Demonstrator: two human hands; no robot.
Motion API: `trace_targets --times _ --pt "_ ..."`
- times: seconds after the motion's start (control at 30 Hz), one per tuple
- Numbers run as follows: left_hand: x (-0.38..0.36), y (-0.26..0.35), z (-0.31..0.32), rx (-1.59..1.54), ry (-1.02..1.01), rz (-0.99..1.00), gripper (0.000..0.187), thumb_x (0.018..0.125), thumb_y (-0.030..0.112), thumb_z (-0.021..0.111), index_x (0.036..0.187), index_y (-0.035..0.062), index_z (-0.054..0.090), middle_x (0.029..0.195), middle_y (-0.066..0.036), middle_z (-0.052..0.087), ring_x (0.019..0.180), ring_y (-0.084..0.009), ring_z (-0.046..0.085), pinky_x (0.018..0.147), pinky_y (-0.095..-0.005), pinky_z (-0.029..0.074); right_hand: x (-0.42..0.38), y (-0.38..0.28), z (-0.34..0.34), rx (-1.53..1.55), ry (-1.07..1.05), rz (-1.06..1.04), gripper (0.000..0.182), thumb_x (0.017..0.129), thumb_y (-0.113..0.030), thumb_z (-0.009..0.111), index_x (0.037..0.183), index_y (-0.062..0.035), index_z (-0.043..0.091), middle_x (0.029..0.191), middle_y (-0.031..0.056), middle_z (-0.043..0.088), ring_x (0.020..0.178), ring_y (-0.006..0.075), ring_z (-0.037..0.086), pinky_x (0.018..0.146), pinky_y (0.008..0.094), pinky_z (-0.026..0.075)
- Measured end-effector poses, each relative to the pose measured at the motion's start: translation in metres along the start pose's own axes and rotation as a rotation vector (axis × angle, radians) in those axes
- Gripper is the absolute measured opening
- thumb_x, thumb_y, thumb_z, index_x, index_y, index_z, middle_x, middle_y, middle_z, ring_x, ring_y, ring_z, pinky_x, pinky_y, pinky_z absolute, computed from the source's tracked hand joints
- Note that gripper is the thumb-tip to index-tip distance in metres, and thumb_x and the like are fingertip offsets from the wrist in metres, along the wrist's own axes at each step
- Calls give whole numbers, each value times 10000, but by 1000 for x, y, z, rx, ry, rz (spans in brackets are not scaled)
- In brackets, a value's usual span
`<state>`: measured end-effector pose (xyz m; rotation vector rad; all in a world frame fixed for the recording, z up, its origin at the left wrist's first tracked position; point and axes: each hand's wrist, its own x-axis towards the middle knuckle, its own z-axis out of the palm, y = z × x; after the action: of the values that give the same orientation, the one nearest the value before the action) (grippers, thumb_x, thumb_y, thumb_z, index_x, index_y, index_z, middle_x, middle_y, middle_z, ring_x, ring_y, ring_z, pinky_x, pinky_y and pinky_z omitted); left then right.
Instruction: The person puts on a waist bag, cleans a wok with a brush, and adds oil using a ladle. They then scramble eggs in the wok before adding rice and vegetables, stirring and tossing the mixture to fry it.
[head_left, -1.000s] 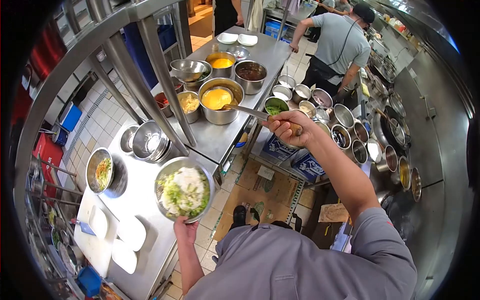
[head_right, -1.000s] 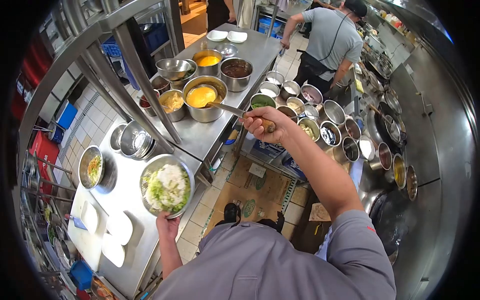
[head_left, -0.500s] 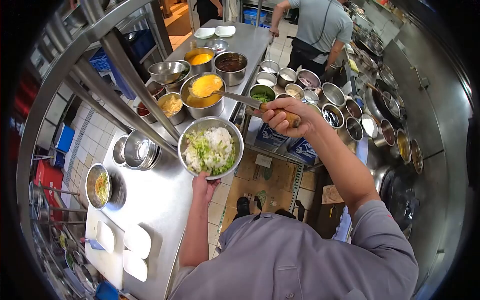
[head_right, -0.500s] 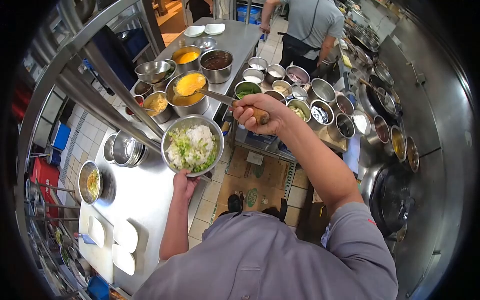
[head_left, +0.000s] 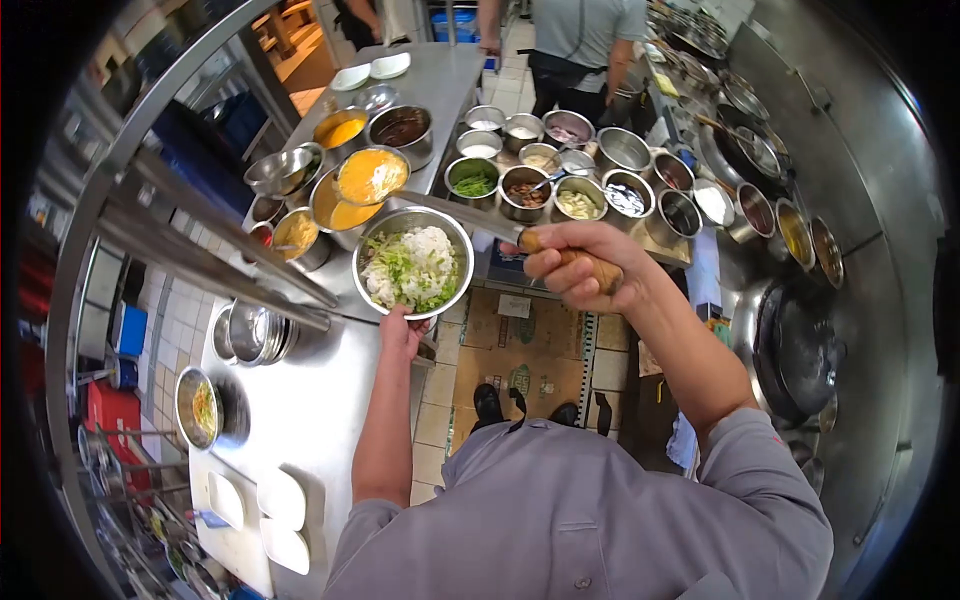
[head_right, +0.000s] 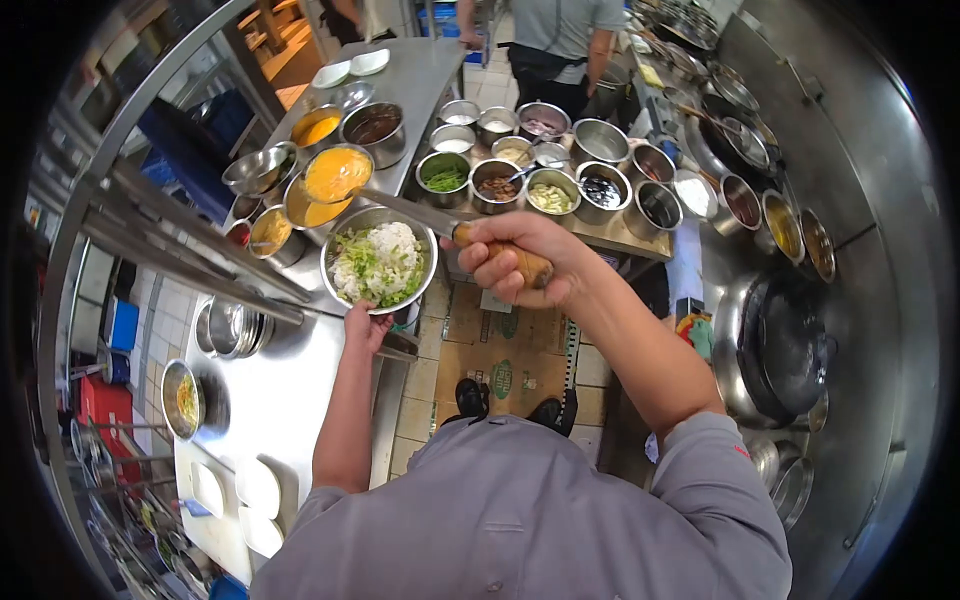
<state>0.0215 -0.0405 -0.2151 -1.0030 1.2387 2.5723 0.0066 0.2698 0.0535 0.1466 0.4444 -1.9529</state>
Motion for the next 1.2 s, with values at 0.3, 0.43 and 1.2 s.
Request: trace_targets --times 0.3,0.43,1.2 --pt "19 -67 95 232 -125 -114 277 797 87 500 1068 26 503 866 -121 611 678 -247 614 599 -392 530 -169 75 -36 33 129 -239 230 964 -133 500 1174 -40 501 805 18 524 510 52 452 397 213 389" --pt "20 -135 169 385 -298 -267 309 802 113 506 1101 37 503 954 -121 615 806 -263 619 647 -388 503 -251 114 -45 54 263 -408 191 956 -146 546 1118 -50 512 803 26 534 515 58 476 394 226 409" --pt "-183 -327 572 604 -979 -508 278 870 111 468 1120 -8 497 1029 -152 601 863 -252 615 726 -381 528 -546 197 -173 193 1229 -1232 95 935 -114 546 897 -62 476 725 41 537 495 70 495 358 218 418"
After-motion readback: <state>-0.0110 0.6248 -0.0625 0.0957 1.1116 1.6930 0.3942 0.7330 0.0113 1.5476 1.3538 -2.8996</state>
